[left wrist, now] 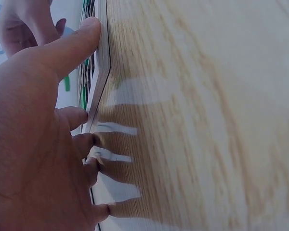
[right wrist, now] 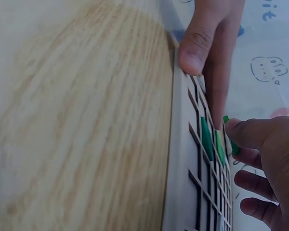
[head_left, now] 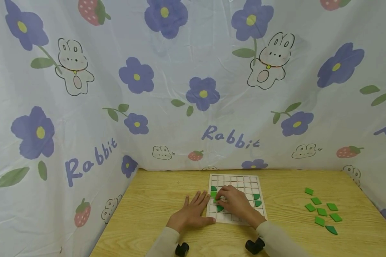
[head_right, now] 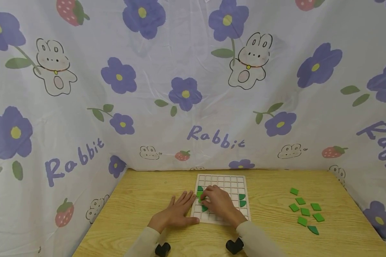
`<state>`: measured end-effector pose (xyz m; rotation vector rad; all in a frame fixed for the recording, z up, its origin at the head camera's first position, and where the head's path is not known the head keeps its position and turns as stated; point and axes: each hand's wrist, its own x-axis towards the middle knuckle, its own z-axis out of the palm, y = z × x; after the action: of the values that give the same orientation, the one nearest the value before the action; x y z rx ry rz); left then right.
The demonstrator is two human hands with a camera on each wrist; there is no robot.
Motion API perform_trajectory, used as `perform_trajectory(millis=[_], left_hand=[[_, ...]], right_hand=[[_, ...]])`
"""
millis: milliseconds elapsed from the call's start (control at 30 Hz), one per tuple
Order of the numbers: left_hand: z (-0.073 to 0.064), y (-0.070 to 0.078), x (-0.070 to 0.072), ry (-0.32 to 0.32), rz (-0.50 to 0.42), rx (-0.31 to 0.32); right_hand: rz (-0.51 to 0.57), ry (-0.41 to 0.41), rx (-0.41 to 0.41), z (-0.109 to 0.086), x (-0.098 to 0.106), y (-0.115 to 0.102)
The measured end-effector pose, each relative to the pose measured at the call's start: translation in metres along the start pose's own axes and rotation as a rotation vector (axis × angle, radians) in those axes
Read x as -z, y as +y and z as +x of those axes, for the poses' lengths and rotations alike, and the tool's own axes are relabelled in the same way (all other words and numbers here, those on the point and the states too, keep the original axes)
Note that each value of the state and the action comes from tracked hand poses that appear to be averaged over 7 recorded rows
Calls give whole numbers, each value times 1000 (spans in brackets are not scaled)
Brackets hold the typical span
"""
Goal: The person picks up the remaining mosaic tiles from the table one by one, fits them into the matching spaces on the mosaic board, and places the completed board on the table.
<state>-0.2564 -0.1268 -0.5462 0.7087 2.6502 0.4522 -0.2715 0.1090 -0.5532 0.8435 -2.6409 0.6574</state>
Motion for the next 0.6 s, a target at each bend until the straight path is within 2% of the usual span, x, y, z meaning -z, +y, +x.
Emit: perform_trajectory(millis=[233, 467, 600], left_hand=[[1, 0, 0, 4, 10, -9], [1, -4, -2, 19, -29, -56], [1, -4, -1, 16, -30, -53]], right_hand=[[2, -21, 0, 4, -14, -1], [-6, -11, 31, 6, -18, -2], [-20, -9, 41, 6, -19, -3]])
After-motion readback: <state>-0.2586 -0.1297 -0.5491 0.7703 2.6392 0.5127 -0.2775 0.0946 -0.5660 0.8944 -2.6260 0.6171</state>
